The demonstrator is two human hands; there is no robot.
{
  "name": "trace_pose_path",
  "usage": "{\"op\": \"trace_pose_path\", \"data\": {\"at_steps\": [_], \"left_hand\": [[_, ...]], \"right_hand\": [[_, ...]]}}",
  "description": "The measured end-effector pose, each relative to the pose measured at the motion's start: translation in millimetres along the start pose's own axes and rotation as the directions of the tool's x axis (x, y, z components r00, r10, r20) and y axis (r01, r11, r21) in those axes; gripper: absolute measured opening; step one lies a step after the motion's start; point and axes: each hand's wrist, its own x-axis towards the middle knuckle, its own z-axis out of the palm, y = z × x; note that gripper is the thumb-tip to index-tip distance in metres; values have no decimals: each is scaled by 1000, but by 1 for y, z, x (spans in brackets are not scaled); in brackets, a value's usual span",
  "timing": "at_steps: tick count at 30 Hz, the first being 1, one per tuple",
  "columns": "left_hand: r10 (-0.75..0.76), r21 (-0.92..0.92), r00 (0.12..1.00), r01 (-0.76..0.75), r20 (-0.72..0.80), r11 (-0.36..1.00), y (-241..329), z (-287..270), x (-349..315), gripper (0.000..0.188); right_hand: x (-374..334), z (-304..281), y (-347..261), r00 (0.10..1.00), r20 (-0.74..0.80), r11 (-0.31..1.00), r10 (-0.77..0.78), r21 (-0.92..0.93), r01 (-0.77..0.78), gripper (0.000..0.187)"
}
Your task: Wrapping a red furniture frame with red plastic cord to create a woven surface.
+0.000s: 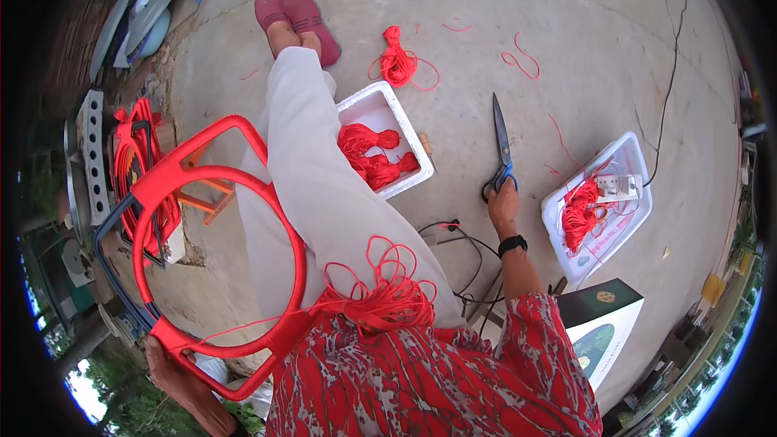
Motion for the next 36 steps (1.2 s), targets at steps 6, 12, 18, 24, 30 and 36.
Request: {"op": "trace_pose_path", "data": {"at_steps": [6,12,18,24,30,36], "left_hand": [[-86,-17,981,90,175,996,2,-8,3,36],[-96,-62,990,103,106,993,-4,-13,4,37],[-138,-179,987,150,76,972,-3,-5,3,37],[-135,-184,990,140,41,973,1,-4,-3,39],[-149,-136,976,172,162,976,3,-5,6,38],[-72,-210,985,105,158,972,2,-19,-1,35]], "right_hand": [[-8,5,6,999,47,997,-4,-82,8,48],[1,-7,7,980,170,989,101,-125,-80,50],[-11,-5,20,991,-98,988,-92,-137,78,44],[-6,-24,-28,980,-30,980,-197,-4,197,44],[68,3,-130,889,285,863,-359,463,201,41],[86,41,-173,555,329,617,-764,121,778,34]]}}
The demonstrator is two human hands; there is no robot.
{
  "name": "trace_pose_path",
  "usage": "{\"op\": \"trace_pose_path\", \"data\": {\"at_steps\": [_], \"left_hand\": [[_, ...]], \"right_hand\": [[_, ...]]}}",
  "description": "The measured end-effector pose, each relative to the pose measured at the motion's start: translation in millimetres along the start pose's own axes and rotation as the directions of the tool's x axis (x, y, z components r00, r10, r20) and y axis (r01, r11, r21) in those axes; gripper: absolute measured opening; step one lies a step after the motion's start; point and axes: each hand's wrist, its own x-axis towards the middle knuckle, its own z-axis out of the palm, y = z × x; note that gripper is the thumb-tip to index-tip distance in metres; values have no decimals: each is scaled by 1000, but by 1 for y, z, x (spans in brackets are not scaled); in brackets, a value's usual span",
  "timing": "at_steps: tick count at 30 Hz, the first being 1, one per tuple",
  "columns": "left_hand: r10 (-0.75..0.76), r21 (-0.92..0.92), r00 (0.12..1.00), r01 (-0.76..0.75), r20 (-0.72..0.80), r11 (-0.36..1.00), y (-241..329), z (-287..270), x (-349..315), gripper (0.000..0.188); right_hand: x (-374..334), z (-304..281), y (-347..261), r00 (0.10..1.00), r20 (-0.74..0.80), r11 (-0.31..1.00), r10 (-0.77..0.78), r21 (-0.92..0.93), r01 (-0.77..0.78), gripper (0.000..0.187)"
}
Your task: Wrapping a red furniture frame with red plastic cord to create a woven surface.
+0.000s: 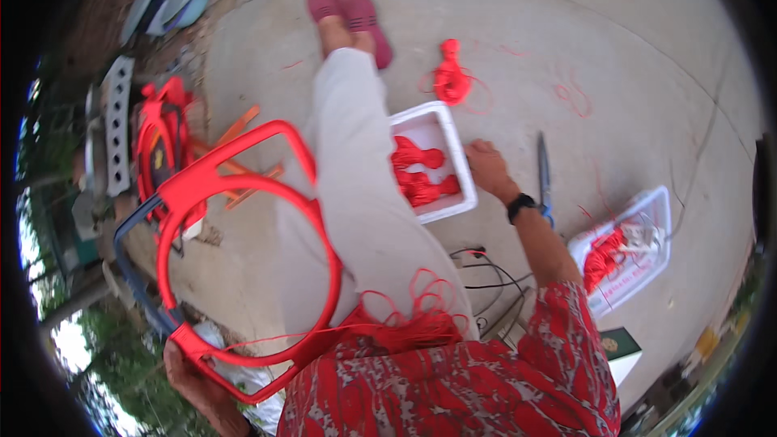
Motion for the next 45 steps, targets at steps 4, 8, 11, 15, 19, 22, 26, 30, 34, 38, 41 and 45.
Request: {"op": "trace_pose_path", "data": {"at_steps": [4,8,11,15,19,22,26,30,34,38,41,45], "left_hand": [[-48,-194,994,67,103,979,-2,7,2,29],[-125,-260,991,111,-40,959,-2,14,-4,31],[-136,-334,988,154,78,930,-1,9,-4,33],[-83,-409,985,138,149,902,9,10,-18,32],[-84,-344,960,176,266,923,5,1,-17,31],[-39,-335,957,138,286,932,5,0,-17,31],[-12,-368,942,143,337,919,14,2,-22,30],[53,-409,918,123,394,904,13,5,-30,29],[86,-420,907,106,413,901,6,0,-36,30],[113,-424,929,51,352,904,8,2,-50,23],[156,-464,909,46,387,885,7,2,-54,28],[170,-456,898,38,407,889,5,-2,-57,27]], "right_hand": [[-14,9,35,995,-84,978,-52,195,68,23],[-24,22,52,988,-153,961,17,275,26,20],[-51,20,81,938,-108,919,330,263,-293,29],[-80,-21,68,715,166,200,679,895,-398,24],[-100,-74,37,750,238,-398,617,917,36,31],[-105,-117,-35,889,121,-587,442,788,184,28],[-97,-160,-174,993,-80,-590,-85,807,14,33],[-100,-169,-282,996,15,-460,-87,886,-54,34],[-113,-181,-348,929,113,-87,-352,984,-153,28],[-134,-199,-395,908,164,82,-386,986,-144,25],[-133,-202,-410,837,-57,395,-544,863,315,30],[-140,-198,-426,768,-202,407,-608,751,520,31]]}}
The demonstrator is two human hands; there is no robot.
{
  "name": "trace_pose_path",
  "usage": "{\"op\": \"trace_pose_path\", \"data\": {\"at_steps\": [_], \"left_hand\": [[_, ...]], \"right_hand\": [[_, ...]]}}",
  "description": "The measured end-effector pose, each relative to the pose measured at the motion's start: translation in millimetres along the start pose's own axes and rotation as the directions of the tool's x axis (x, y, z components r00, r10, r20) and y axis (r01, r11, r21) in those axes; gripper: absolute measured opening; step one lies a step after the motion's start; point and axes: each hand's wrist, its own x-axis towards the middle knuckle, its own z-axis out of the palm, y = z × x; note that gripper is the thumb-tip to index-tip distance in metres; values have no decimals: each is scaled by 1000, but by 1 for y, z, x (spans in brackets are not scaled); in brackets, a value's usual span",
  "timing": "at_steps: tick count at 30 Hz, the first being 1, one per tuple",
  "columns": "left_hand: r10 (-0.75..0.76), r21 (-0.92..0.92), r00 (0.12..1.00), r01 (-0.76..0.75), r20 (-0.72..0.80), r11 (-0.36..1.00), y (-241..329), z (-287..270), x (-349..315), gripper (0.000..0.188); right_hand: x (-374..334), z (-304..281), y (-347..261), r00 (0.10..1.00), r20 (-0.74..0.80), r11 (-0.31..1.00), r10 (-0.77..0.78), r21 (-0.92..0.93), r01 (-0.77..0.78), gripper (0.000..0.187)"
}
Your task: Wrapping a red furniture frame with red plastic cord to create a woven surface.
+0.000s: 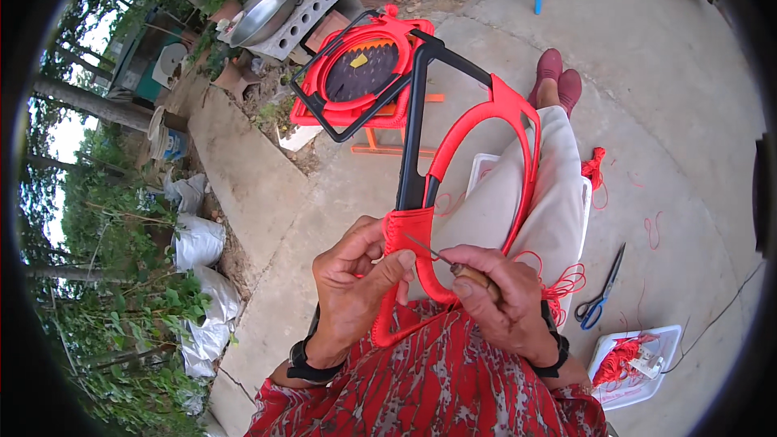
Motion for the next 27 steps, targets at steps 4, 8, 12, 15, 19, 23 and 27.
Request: {"op": "trace_pose_path", "data": {"at_steps": [4,8,12,15,19,23,27], "left_hand": [[37,34,999,-37,5,999,0,7,-2,29],[50,62,999,-51,11,997,1,8,-6,31],[75,124,997,-74,-2,990,1,11,-8,36],[63,117,998,-60,-17,991,1,13,-9,40],[69,105,997,-66,-28,992,1,15,-10,43],[72,109,997,-68,-30,992,1,16,-11,43],[61,108,998,-58,-30,992,3,18,-10,43]], "right_hand": [[-3,3,2,999,7,999,36,21,-37,32],[-5,5,2,1000,-8,1000,11,-6,-11,31],[-7,5,2,999,-20,1000,27,-7,-27,31],[-7,4,2,1000,-21,999,5,-42,-6,30],[-9,4,0,999,-24,999,28,-17,-28,30],[-9,3,0,998,-61,1000,18,-8,-19,27],[-10,7,1,993,-115,1000,-18,3,18,26]]}}
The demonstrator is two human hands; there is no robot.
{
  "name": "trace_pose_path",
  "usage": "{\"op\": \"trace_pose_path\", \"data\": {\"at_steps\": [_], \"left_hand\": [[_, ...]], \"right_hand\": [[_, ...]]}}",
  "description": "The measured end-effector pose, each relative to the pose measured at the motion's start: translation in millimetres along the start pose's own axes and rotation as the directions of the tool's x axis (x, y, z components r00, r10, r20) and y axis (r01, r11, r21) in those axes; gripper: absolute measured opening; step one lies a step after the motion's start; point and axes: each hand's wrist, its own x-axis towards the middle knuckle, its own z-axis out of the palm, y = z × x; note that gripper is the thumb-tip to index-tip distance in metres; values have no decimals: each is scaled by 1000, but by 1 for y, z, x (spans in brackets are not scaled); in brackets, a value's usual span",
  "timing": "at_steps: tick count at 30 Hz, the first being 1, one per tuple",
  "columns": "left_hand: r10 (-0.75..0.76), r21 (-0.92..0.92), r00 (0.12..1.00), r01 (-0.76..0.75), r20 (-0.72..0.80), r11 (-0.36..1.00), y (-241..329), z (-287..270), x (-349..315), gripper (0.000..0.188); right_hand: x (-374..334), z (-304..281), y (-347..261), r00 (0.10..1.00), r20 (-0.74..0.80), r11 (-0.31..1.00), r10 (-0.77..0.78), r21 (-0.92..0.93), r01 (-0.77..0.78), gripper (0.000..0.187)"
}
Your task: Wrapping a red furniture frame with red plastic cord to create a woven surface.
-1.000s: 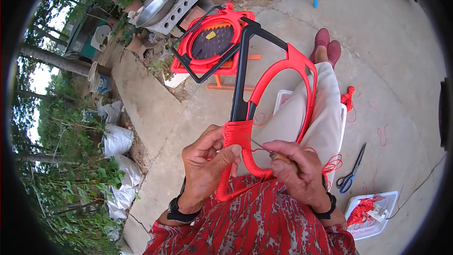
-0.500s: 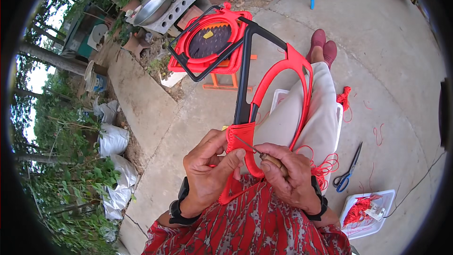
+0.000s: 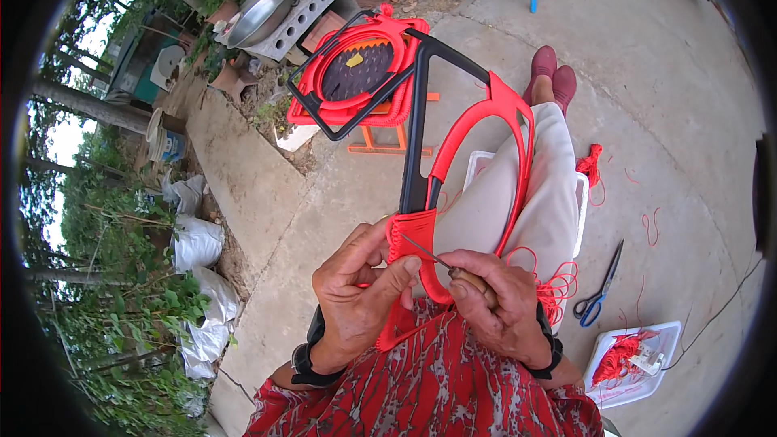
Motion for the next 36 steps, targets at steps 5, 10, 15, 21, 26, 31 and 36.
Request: {"op": "trace_pose_path", "data": {"at_steps": [5,10,15,21,26,31,36], "left_hand": [[-6,12,1000,6,-19,1000,-2,-2,-2,43],[-37,-60,999,36,-19,998,-3,-9,-2,41],[-118,-91,989,109,-91,990,-4,-16,-4,40],[-137,-126,983,121,-125,985,-8,-19,-8,37],[-108,-129,986,91,-128,987,-8,-20,-9,37],[-94,-136,988,77,-123,988,-8,-20,-11,36],[-87,-117,988,72,-128,991,-9,-19,-13,35]], "right_hand": [[2,-5,-4,998,42,999,49,-11,-48,28],[-1,0,2,999,20,1000,29,-3,-28,26],[6,-2,7,993,112,1000,-27,1,27,35],[9,7,11,992,126,999,-2,41,-3,30],[9,11,14,992,120,999,-50,17,49,31],[9,11,14,992,105,998,-64,33,61,34],[9,12,15,987,122,995,-100,22,98,36]]}}
